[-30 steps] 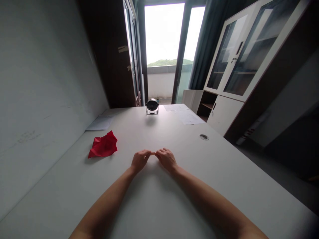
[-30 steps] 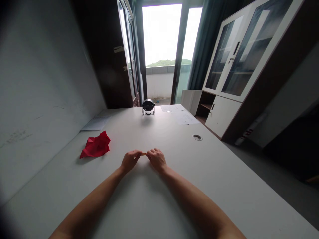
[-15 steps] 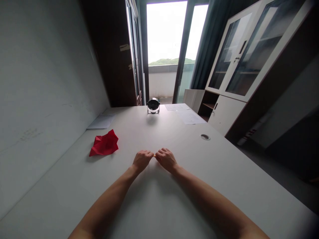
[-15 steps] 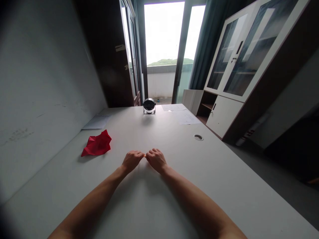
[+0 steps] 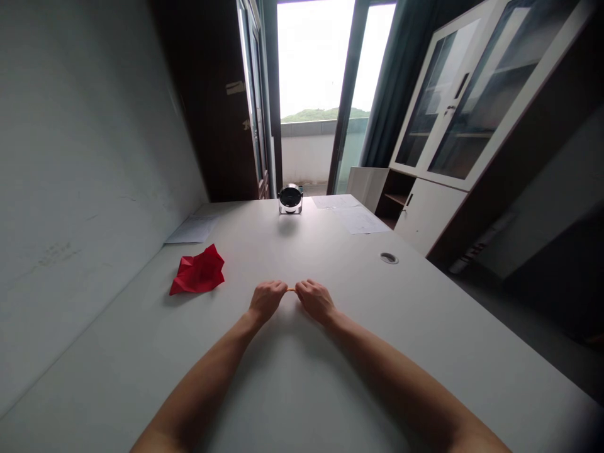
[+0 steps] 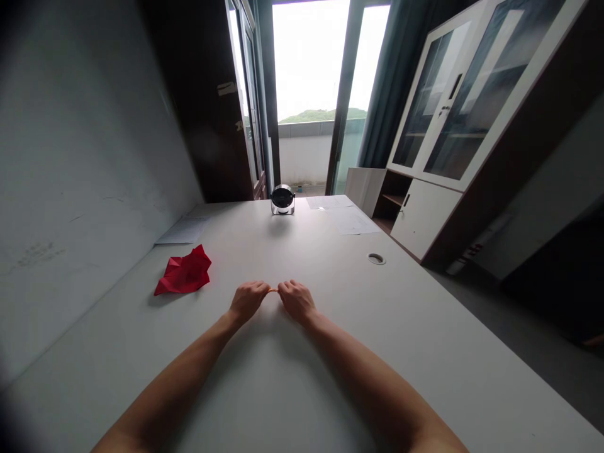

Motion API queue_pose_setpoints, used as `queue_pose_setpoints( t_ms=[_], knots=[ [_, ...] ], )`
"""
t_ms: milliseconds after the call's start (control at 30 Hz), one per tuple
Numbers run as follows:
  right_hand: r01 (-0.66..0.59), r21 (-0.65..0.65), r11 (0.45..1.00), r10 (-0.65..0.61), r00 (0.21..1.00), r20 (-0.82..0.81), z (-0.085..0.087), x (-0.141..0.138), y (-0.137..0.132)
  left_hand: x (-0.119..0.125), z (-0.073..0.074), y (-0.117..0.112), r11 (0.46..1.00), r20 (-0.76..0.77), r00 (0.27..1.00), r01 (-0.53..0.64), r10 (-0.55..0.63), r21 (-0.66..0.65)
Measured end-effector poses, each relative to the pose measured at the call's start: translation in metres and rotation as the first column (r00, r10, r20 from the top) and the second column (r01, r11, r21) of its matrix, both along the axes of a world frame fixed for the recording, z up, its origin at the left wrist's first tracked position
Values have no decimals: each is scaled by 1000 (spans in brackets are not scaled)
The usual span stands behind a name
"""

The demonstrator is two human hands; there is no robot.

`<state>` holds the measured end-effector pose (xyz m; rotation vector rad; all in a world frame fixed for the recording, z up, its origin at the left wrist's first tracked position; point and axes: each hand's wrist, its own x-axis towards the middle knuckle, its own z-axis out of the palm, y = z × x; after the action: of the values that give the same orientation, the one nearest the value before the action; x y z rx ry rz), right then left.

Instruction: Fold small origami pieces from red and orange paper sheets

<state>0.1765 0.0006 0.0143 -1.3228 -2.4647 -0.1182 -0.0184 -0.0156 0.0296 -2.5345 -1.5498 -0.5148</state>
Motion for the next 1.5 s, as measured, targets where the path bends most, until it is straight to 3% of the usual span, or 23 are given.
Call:
queue_pose_setpoints(
  t_ms=[167, 400, 867, 1167, 1333, 1400, 1500],
  knots=[
    [10, -20, 1000, -10, 1000, 24, 4, 5, 1, -1, -1, 1, 1000, 9, 1000, -20, 20, 19],
    [-51, -95, 994, 50, 999, -14, -1, 3, -3, 4, -1, -2, 997, -7, 997, 78, -78, -7],
    [59, -163, 985, -66, 997, -42, 2, 7, 3, 2, -3, 0, 998, 15, 999, -42, 43, -48],
    [102, -214, 972, -109, 994, -20, 6, 7, 1, -3, -4, 0, 985, 201, 970, -110, 136, -134],
    [96, -232, 968, -112, 992, -58, 5, 7, 3, -6, -3, 4, 977, 485, 861, -58, 153, -205],
    [96, -226, 969, -116, 990, -76, 3, 8, 4, -5, -4, 6, 970, 643, 752, 23, 144, -243],
    [74, -211, 975, -100, 988, -118, 1, 9, 5, -3, -9, 12, 955, 833, 528, 128, 163, -268]
  ],
)
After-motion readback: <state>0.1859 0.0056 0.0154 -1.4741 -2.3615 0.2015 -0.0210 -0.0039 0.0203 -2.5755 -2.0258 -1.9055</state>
